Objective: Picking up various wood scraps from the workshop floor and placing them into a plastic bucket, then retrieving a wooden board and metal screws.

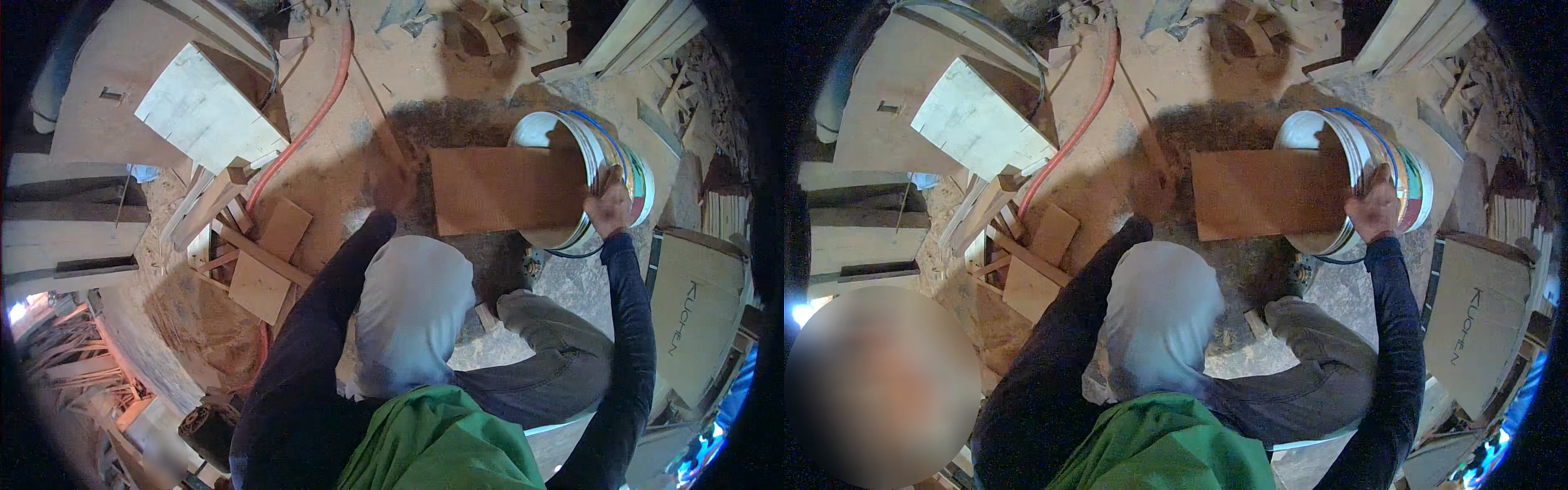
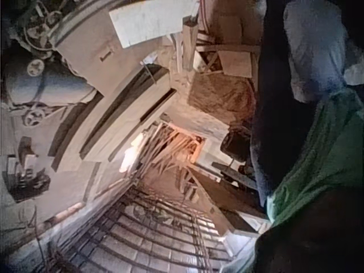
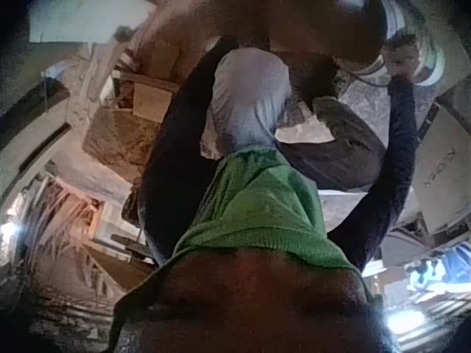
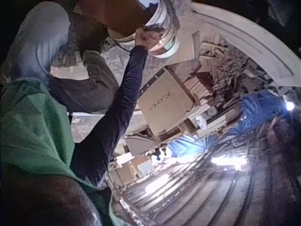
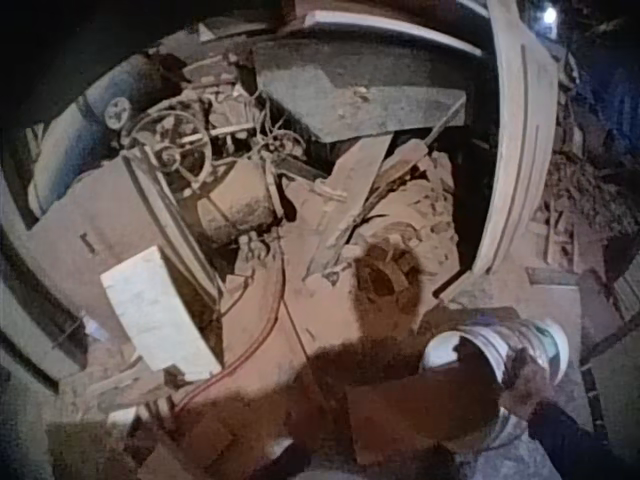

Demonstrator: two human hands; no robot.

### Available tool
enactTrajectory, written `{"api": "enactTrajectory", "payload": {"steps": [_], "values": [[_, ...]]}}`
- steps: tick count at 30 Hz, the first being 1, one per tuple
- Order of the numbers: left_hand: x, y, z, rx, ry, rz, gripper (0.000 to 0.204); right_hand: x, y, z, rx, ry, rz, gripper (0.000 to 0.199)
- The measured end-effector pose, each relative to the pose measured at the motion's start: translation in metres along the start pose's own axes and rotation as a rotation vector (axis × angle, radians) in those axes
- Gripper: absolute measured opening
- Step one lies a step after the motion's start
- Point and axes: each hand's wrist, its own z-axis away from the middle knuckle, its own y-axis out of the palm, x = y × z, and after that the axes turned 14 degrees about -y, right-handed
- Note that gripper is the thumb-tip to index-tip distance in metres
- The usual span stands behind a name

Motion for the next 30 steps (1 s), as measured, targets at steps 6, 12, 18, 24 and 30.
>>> {"api": "enactTrajectory", "payload": {"steps": [6,12,18,24,30], "values": [[-0.007,-0.012,-0.036,-0.504,-0.196,-0.044,0.062,0.014,0.019,0.000,0.052,-0.041,0.079,0.048],[0.024,-0.030,-0.016,-0.080,-0.298,-0.239,0.053,0.033,0.011,-0.005,0.066,-0.101,0.051,0.050],[0.090,-0.016,0.091,-0.150,-0.189,0.080,0.041,0.046,-0.005,-0.019,0.107,0.018,0.032,0.050],[0.143,-0.034,0.175,0.072,0.047,0.169,0.035,0.025,0.015,-0.023,0.034,-0.119,0.102,0.058],[0.060,-0.131,0.187,0.206,0.209,0.042,0.041,0.038,0.008,-0.036,0.152,0.062,0.019,0.056]]}}
